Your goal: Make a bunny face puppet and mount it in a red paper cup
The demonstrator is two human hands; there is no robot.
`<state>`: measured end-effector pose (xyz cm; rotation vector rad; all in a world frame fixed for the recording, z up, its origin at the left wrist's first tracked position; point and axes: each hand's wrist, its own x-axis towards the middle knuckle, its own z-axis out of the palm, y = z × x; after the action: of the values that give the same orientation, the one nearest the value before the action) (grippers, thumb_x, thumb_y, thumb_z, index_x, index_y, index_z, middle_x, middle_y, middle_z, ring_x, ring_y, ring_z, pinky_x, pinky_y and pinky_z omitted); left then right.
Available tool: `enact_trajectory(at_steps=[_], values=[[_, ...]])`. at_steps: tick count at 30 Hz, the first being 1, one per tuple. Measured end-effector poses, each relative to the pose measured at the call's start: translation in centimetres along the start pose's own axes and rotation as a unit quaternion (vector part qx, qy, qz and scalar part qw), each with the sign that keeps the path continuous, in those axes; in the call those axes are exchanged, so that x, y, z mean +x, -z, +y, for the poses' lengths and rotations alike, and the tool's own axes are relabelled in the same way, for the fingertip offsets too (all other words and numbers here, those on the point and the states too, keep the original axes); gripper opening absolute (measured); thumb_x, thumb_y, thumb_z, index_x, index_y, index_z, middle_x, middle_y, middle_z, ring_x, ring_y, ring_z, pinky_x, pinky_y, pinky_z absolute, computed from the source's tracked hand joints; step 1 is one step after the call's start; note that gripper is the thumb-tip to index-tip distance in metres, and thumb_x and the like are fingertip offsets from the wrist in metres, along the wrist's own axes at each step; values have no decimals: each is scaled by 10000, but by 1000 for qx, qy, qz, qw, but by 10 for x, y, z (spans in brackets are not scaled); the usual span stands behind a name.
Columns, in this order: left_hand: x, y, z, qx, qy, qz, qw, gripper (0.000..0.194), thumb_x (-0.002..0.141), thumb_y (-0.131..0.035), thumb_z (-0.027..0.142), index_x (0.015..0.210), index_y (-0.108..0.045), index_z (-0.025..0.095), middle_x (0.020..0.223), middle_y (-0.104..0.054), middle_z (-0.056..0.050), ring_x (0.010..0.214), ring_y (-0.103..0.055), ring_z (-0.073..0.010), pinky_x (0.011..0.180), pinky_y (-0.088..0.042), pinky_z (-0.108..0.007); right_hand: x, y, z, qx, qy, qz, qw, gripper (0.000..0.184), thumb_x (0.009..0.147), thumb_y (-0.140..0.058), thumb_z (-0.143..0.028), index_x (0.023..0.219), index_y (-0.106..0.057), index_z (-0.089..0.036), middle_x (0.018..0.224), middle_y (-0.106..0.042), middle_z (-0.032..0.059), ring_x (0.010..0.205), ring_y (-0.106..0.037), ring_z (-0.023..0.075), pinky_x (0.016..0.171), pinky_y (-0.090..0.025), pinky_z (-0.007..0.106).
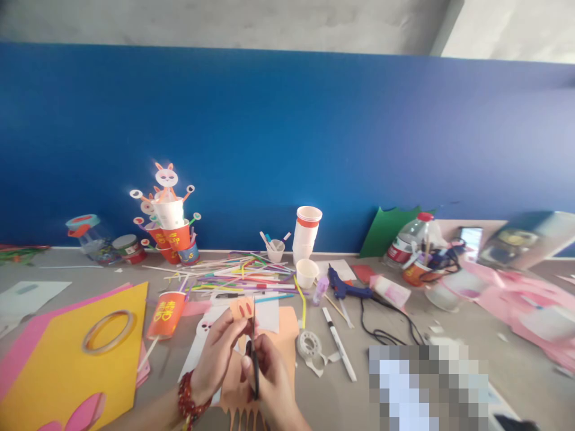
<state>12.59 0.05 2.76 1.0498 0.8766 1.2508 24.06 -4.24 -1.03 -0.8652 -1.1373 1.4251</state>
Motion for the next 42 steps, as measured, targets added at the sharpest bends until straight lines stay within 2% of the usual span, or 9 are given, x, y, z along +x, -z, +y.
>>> enact_trajectory(at_steps=[5, 15, 22, 29, 35, 42], values=[[-4, -5, -1, -4, 15, 5, 1000, 164, 870, -604, 319, 830, -651, 167, 724, -646, -18, 750, -613, -191, 740, -486, -285, 0, 0, 1, -15, -5, 3, 1000, 458, 815, -613, -663, 872, -496, -224, 644, -510, -45, 406, -411, 71, 392, -330, 194], [-8, -7, 2, 23, -10, -3, 1000, 188, 893, -579, 346, 831, -611, 172, 789, -649, -17, 745, -593, -171, 713, -467, -258, -2, 0, 2, -29, -15, 31, 999, 430, 815, -641, -624, 899, -498, -227, 675, -481, -37, 472, -407, 91, 400, -341, 199], [-9, -8, 2, 27, -21, -4, 999, 187, 908, -561, 336, 807, -597, 183, 791, -631, -1, 745, -567, -157, 715, -450, -247, -2, -2, -2, -39, -15, 54, 998, 447, 778, -676, -635, 894, -545, -223, 684, -485, -20, 556, -479, 133, 453, -401, 214], [-11, -9, -3, -3, -17, -2, 1000, 182, 919, -556, 313, 798, -579, 180, 777, -603, 6, 728, -541, -144, 702, -442, -248, -2, -4, 1, -27, 15, 56, 998, 423, 829, -663, -567, 1018, -586, -197, 786, -531, 2, 634, -505, 132, 564, -456, 223], [-11, -11, -3, -4, -13, 5, 1000, 189, 908, -570, 316, 782, -578, 175, 744, -595, 6, 709, -534, -142, 681, -442, -248, -2, -3, 3, -15, 28, 57, 998, 410, 844, -663, -543, 1054, -609, -194, 864, -596, 38, 793, -576, 181, 716, -504, 273], [-12, -8, -7, 12, -13, 19, 1000, 226, 909, -570, 320, 736, -533, 179, 707, -550, 18, 681, -508, -135, 656, -437, -237, -1, -4, 3, -20, 19, 44, 999, 402, 851, -648, -553, 1014, -587, -191, 757, -551, -3, 612, -501, 120, 575, -458, 228]])
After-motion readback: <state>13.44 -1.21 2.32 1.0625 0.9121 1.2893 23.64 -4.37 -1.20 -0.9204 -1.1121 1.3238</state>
